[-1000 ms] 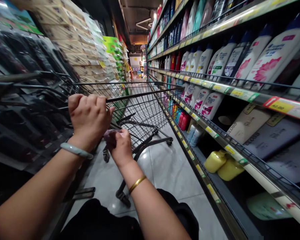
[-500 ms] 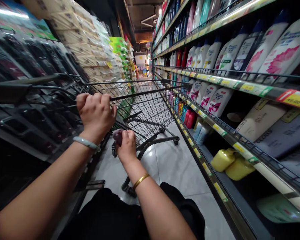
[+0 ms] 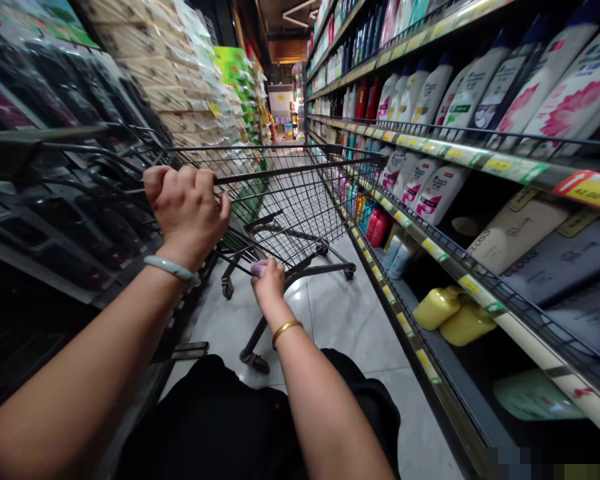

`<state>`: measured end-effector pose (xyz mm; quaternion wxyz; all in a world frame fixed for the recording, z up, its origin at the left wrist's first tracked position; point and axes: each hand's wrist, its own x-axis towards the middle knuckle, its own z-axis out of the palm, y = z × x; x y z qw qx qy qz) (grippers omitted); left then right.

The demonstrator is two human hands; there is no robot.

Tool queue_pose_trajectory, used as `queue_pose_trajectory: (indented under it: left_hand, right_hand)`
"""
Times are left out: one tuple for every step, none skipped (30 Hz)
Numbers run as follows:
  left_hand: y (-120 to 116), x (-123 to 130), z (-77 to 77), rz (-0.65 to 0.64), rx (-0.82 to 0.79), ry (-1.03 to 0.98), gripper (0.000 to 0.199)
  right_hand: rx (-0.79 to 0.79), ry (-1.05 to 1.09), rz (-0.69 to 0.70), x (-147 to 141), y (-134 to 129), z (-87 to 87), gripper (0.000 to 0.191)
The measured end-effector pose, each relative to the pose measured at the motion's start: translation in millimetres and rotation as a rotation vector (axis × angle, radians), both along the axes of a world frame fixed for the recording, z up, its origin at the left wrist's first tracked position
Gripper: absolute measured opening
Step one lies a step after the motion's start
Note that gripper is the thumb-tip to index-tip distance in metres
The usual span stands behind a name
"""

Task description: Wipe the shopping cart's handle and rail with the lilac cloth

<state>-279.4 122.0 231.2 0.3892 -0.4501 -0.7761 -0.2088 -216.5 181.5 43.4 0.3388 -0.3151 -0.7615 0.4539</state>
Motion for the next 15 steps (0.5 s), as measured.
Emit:
queue_pose_trajectory:
  left_hand:
    - [1, -1, -0.7, 0.012, -0.002, -0.004, 0.033]
    - [2, -1, -1.4, 0.026, -0.004, -0.006, 0.033]
    - [2, -1, -2.0, 0.042, -0.008, -0.003, 0.032]
    - [2, 0, -2.3, 0.060, -0.013, 0.004, 0.032]
    - [1, 1, -2.1, 0.074, -0.007, 0.004, 0.031]
    - [0, 3, -1.4, 0.092, -0.015, 0.013, 0.030]
    - [-2, 5, -0.5, 0.113, -0.019, 0.020, 0.029]
    - [-3, 7, 0.5, 0.138, -0.041, 0.018, 0.028]
    - [-5, 10, 1.3, 0.180, -0.081, 0.019, 0.030]
    - [-7, 12, 1.7, 0.234, -0.127, 0.038, 0.036]
    - [-8, 14, 1.7, 0.280, -0.176, 0.081, 0.047]
    - [-10, 16, 1.3, 0.337, -0.231, 0.116, 0.057]
    - [-11, 17, 0.4, 0.388, -0.310, 0.126, 0.065]
    - [-11, 18, -1.1, 0.407, -0.436, 0.105, 0.069]
    - [-11, 18, -3.0, 0.376, -0.642, 0.039, 0.072]
  right_hand:
    - [-0.012, -0.011, 0.004, -1, 1, -0.8, 0.042]
    - [0.012, 0.012, 0.021, -2, 1, 0.3, 0.042]
    - [0.066, 0.059, 0.045, -3, 0, 2.9, 0.042]
    - [0.132, 0.114, 0.074, -4, -3, 6.1, 0.042]
    - [0.211, 0.178, 0.101, -4, -5, 9.0, 0.042]
    - [0.263, 0.207, 0.112, -3, -7, 10.4, 0.042]
    - [0.282, 0.203, 0.112, -1, -7, 9.8, 0.042]
    - [0.266, 0.167, 0.101, -1, -5, 7.0, 0.042]
    - [0.221, 0.107, 0.081, -1, -3, 2.4, 0.043]
    - [0.167, 0.027, 0.055, -2, 0, -3.1, 0.043]
    - [0.117, -0.038, 0.012, -4, 3, -8.4, 0.043]
    - [0.083, -0.047, 0.006, -6, 5, -12.5, 0.043]
    - [0.067, -0.042, 0.011, -8, 6, -15.1, 0.044]
    - [0.099, -0.017, 0.005, -10, 6, -16.2, 0.045]
    - [0.154, 0.039, 0.010, -11, 5, -16.6, 0.047]
